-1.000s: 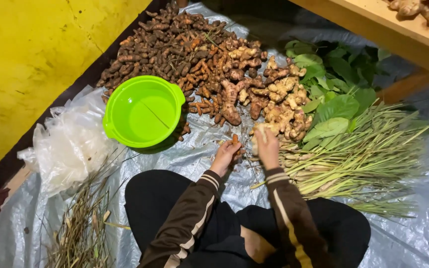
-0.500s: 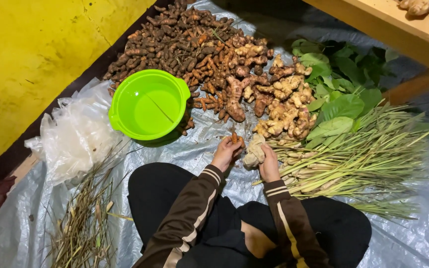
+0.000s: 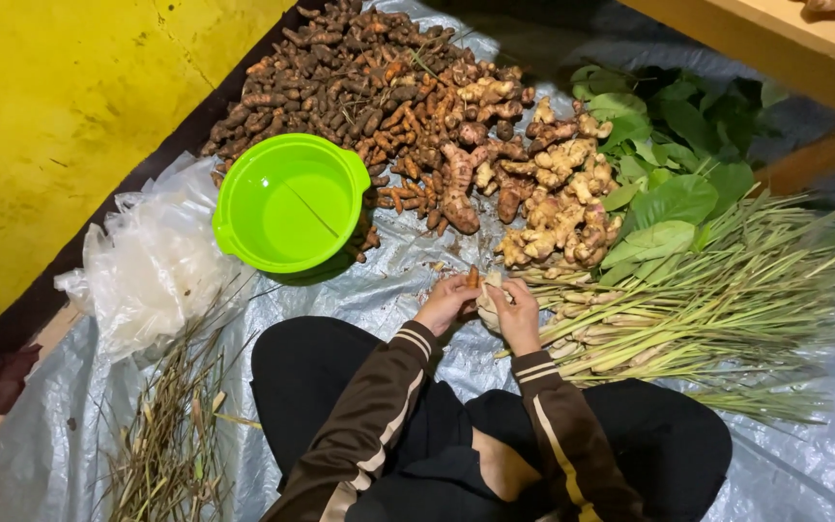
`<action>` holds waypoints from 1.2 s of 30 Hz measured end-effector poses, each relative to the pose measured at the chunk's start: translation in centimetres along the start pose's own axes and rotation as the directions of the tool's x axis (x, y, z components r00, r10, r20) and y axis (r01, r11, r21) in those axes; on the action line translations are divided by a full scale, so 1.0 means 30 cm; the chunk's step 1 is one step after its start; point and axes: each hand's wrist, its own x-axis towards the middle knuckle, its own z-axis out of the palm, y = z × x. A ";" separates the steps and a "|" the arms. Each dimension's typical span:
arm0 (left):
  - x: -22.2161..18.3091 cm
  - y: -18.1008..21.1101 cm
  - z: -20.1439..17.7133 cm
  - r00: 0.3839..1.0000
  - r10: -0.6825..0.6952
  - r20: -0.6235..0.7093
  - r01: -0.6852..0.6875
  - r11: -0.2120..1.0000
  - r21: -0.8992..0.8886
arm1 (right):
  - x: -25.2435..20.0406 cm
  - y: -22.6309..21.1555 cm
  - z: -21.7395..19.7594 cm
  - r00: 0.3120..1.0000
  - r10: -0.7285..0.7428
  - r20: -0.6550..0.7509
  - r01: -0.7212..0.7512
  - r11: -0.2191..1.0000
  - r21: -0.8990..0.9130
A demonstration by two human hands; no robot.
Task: A person sits on the floor sorting through piles of ginger, turmeric, and green leaves, likely preparing them for sale or planting.
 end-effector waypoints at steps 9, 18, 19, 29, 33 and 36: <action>-0.062 0.069 0.043 0.999 0.011 -0.040 -0.010 0.999 0.041 | -0.017 0.028 0.022 0.997 0.025 0.077 -0.025 1.000 0.001; -0.060 0.063 0.041 0.996 0.006 -0.083 -0.003 0.999 0.040 | -0.017 0.078 0.035 0.999 -0.034 0.009 0.034 0.999 0.011; -0.040 0.057 0.033 0.996 0.011 -0.086 -0.008 0.999 0.039 | -0.016 0.083 0.034 0.999 -0.038 0.012 0.038 0.999 0.014; 0.021 0.116 0.010 0.950 0.029 -0.310 -0.053 0.996 -0.070 | 0.025 0.121 0.101 0.870 0.433 0.236 -0.476 0.616 0.627; 0.114 0.190 -0.067 0.872 0.202 -0.446 -0.151 0.978 0.146 | 0.053 0.086 0.117 0.848 0.437 0.300 -0.519 0.572 0.635; 0.222 0.286 -0.155 0.708 0.586 -0.394 -0.147 0.667 0.730 | 0.073 0.141 0.135 0.849 0.445 0.287 -0.512 0.555 0.655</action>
